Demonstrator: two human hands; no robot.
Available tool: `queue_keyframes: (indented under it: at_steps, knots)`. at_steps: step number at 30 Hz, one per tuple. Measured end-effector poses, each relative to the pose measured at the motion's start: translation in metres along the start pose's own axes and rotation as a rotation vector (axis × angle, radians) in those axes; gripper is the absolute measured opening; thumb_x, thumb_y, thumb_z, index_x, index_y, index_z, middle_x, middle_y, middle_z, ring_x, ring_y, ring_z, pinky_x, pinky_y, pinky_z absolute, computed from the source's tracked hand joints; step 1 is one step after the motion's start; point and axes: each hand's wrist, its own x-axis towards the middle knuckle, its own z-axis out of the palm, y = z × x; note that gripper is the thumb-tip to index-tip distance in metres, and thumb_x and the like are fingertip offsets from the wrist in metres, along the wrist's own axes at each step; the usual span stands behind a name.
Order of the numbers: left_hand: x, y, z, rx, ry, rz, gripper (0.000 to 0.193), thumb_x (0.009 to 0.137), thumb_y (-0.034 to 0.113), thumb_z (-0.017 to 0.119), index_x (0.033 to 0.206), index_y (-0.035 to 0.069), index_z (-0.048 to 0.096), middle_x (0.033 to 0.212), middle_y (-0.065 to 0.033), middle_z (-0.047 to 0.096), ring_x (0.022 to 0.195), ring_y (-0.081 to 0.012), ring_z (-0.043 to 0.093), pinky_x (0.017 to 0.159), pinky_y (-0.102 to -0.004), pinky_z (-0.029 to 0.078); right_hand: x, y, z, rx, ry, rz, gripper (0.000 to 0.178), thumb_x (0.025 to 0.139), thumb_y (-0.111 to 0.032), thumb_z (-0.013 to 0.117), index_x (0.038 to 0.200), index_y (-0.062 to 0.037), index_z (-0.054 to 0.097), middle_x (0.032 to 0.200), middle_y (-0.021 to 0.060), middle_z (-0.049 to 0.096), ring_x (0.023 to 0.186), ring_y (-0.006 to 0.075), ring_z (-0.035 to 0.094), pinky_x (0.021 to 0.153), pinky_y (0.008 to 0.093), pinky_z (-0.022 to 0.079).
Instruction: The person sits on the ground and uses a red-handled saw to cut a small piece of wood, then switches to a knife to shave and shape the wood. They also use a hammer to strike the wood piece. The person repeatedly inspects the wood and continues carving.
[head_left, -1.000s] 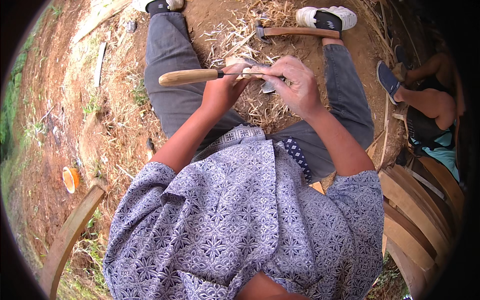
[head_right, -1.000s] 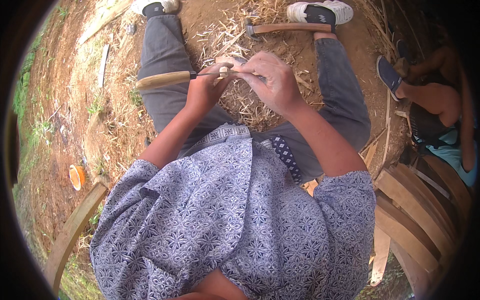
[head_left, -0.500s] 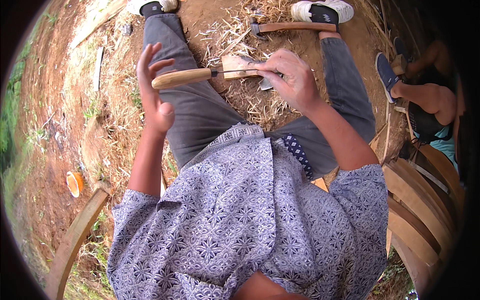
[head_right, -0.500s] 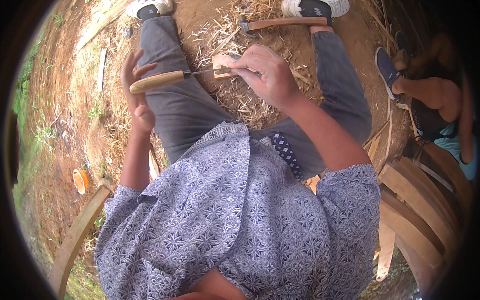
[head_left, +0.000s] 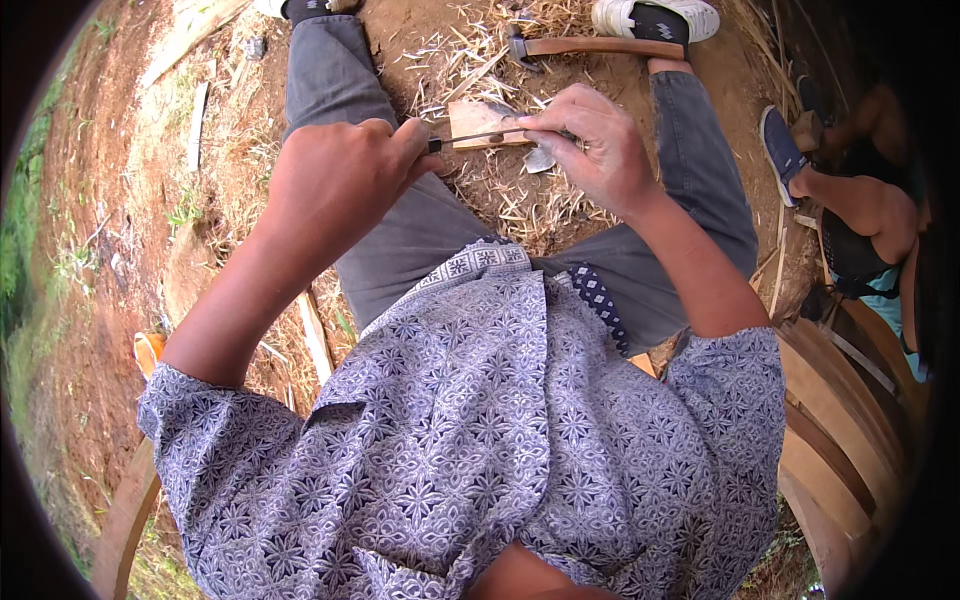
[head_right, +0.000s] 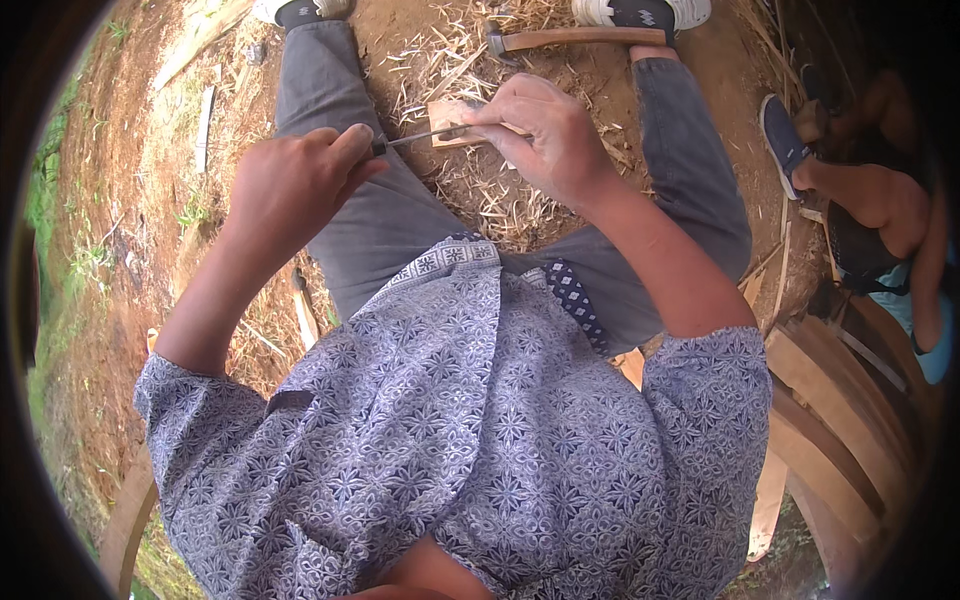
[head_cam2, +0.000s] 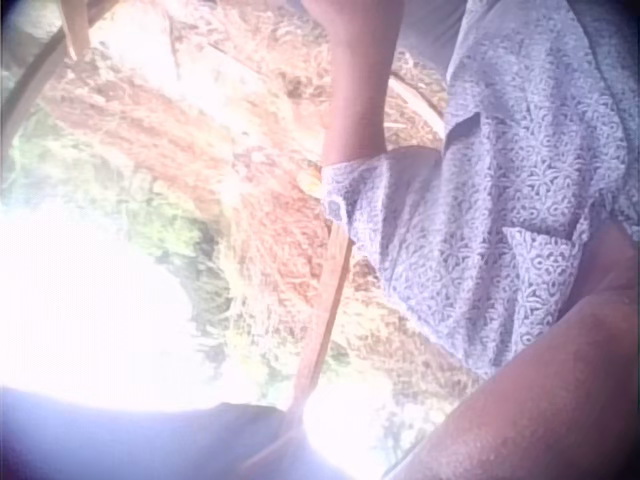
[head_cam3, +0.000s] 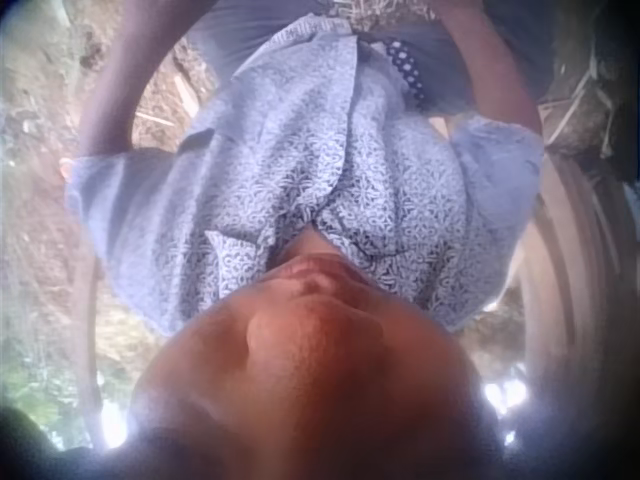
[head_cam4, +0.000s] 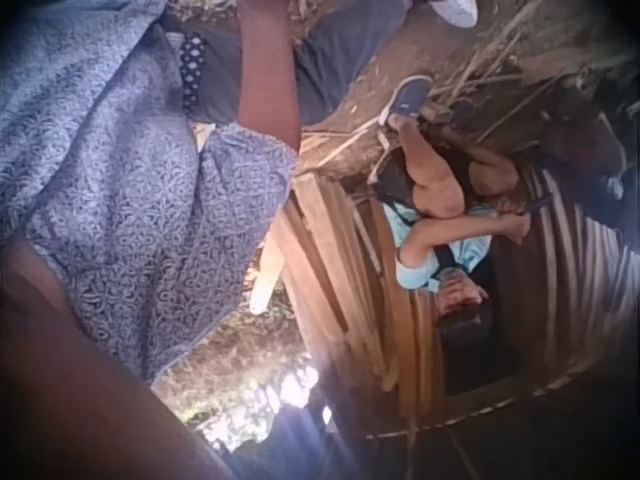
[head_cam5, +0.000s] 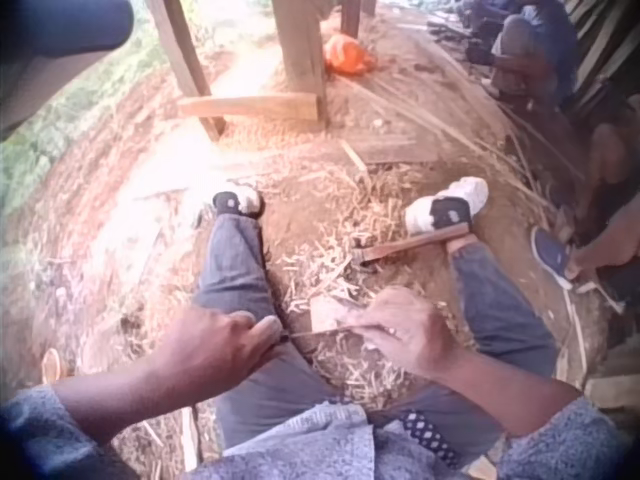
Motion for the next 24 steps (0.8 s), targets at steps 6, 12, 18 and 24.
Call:
queue_keyframes:
  at_steps: [6, 12, 18, 24]
  knots:
    - [0.003, -0.004, 0.0, 0.001, 0.008, 0.03, 0.03, 0.102, 0.044, 0.058, 0.094, 0.016, 0.055, 0.065, 0.0001, 0.055, 0.051, -0.0188, 0.06, 0.044, -0.0362, 0.045, 0.004, 0.005, -0.004, -0.088, 0.055, -0.053, 0.019, 0.086, -0.009, 0.079, 0.104, -0.0041, 0.078, 0.092, 0.0097, 0.071, 0.092, 0.025, 0.067, 0.084, 0.0353, 0.053]
    - [0.003, -0.005, -0.001, -0.032, -0.031, 0.03, 0.027, 0.099, 0.042, 0.062, 0.096, 0.016, 0.054, 0.066, -0.0011, 0.054, 0.052, -0.0201, 0.06, 0.044, -0.0376, 0.044, 0.018, 0.104, -0.025, -0.159, 0.129, 0.254, 0.031, 0.099, -0.03, 0.066, 0.12, -0.0095, 0.075, 0.112, 0.0118, 0.072, 0.104, 0.0281, 0.067, 0.095, 0.0373, 0.051]
    - [-0.001, -0.005, 0.003, -0.119, -0.006, 0.047, 0.027, 0.099, 0.041, 0.063, 0.097, 0.015, 0.054, 0.067, -0.0018, 0.055, 0.053, -0.0216, 0.061, 0.046, -0.0374, 0.044, 0.042, 0.243, -0.033, -1.013, -0.037, 0.155, 0.048, 0.092, -0.046, 0.069, 0.133, -0.0221, 0.069, 0.138, 0.0125, 0.065, 0.132, 0.0323, 0.057, 0.111, 0.0459, 0.043]
    - [-0.005, -0.01, 0.002, -0.113, -0.005, 0.048, 0.027, 0.099, 0.041, 0.063, 0.098, 0.015, 0.055, 0.068, -0.0018, 0.055, 0.054, -0.0214, 0.062, 0.046, -0.0375, 0.045, 0.082, 0.219, -0.015, -1.057, -0.406, 0.438, 0.052, 0.087, -0.061, 0.066, 0.128, -0.029, 0.072, 0.129, 0.0057, 0.07, 0.126, 0.0267, 0.061, 0.103, 0.0596, 0.038]
